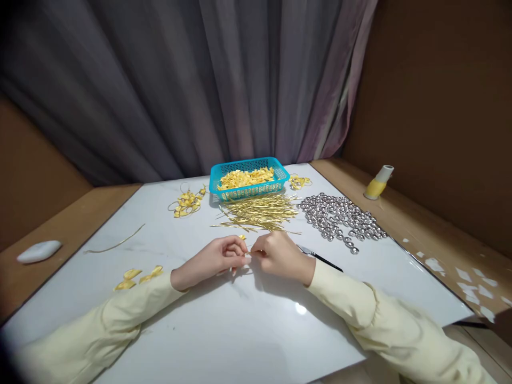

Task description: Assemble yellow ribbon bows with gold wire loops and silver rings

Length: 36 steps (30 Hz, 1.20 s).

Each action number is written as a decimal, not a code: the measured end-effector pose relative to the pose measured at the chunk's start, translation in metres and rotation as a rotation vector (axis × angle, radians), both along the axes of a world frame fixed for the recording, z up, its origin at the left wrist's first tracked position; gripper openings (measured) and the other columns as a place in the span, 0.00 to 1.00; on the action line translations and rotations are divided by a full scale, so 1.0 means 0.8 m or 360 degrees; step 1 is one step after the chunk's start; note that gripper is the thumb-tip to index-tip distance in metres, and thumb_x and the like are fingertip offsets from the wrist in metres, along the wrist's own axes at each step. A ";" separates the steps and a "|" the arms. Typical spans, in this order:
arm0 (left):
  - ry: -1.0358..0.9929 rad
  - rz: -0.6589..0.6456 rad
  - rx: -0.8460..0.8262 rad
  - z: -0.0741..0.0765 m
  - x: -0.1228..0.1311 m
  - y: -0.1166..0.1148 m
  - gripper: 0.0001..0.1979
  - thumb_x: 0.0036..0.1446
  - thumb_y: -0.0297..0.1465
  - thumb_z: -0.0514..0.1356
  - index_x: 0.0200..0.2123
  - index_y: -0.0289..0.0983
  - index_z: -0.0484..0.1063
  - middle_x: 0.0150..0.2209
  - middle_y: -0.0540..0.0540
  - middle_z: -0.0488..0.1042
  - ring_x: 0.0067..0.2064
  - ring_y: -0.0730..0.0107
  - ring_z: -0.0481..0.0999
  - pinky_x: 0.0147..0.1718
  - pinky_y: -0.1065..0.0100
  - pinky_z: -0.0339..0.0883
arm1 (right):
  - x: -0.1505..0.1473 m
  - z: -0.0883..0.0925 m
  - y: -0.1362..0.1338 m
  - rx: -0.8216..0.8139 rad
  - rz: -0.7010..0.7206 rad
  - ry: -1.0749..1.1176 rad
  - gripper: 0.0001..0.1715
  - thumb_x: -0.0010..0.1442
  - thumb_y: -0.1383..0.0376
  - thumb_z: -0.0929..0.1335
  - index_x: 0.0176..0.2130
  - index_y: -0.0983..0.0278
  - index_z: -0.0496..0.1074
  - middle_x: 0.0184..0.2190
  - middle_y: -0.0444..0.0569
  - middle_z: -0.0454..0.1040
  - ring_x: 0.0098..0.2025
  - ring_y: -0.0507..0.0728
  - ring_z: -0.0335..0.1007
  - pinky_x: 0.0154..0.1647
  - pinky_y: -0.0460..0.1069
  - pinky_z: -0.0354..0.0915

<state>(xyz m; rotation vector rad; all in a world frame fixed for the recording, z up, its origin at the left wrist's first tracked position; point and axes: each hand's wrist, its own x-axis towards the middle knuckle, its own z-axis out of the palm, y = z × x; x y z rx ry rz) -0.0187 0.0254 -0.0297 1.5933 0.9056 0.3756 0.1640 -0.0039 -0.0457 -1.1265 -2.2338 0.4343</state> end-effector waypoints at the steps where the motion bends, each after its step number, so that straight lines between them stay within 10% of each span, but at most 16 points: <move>1: -0.0013 0.0001 0.0032 -0.001 0.000 -0.002 0.11 0.46 0.32 0.63 0.31 0.35 0.64 0.21 0.55 0.65 0.22 0.78 0.65 0.19 0.77 0.54 | 0.000 0.002 0.001 -0.0071 -0.0008 0.0063 0.13 0.50 0.75 0.62 0.25 0.68 0.75 0.22 0.49 0.74 0.23 0.49 0.63 0.25 0.44 0.55; 10: 0.0060 -0.0079 0.0421 0.011 -0.003 0.001 0.06 0.49 0.28 0.59 0.33 0.35 0.66 0.30 0.51 0.70 0.27 0.76 0.69 0.26 0.74 0.60 | 0.013 0.017 0.006 -0.1163 0.0131 0.0739 0.06 0.45 0.68 0.70 0.24 0.69 0.77 0.16 0.45 0.70 0.14 0.46 0.54 0.16 0.43 0.52; 24: -0.0219 -0.0380 -0.0661 0.026 -0.011 0.008 0.07 0.46 0.28 0.63 0.30 0.33 0.71 0.26 0.49 0.73 0.20 0.82 0.63 0.17 0.76 0.46 | 0.024 0.013 0.016 -0.1496 0.0359 0.0946 0.05 0.40 0.68 0.74 0.24 0.67 0.78 0.15 0.43 0.70 0.18 0.45 0.55 0.19 0.43 0.51; 32: 0.0135 -0.0454 -0.0213 0.036 0.001 -0.004 0.14 0.55 0.39 0.53 0.30 0.34 0.71 0.30 0.46 0.74 0.23 0.77 0.67 0.18 0.75 0.46 | 0.019 0.018 0.007 -0.1473 0.0371 0.0794 0.06 0.38 0.70 0.74 0.24 0.65 0.78 0.20 0.45 0.76 0.23 0.49 0.66 0.29 0.44 0.62; 36: 0.0400 -0.0222 0.0595 0.037 -0.007 0.005 0.16 0.57 0.39 0.51 0.30 0.35 0.72 0.28 0.47 0.73 0.28 0.71 0.68 0.27 0.71 0.57 | 0.020 0.020 0.007 -0.1363 0.0345 0.0629 0.05 0.40 0.68 0.73 0.25 0.65 0.79 0.20 0.45 0.76 0.23 0.50 0.66 0.26 0.44 0.61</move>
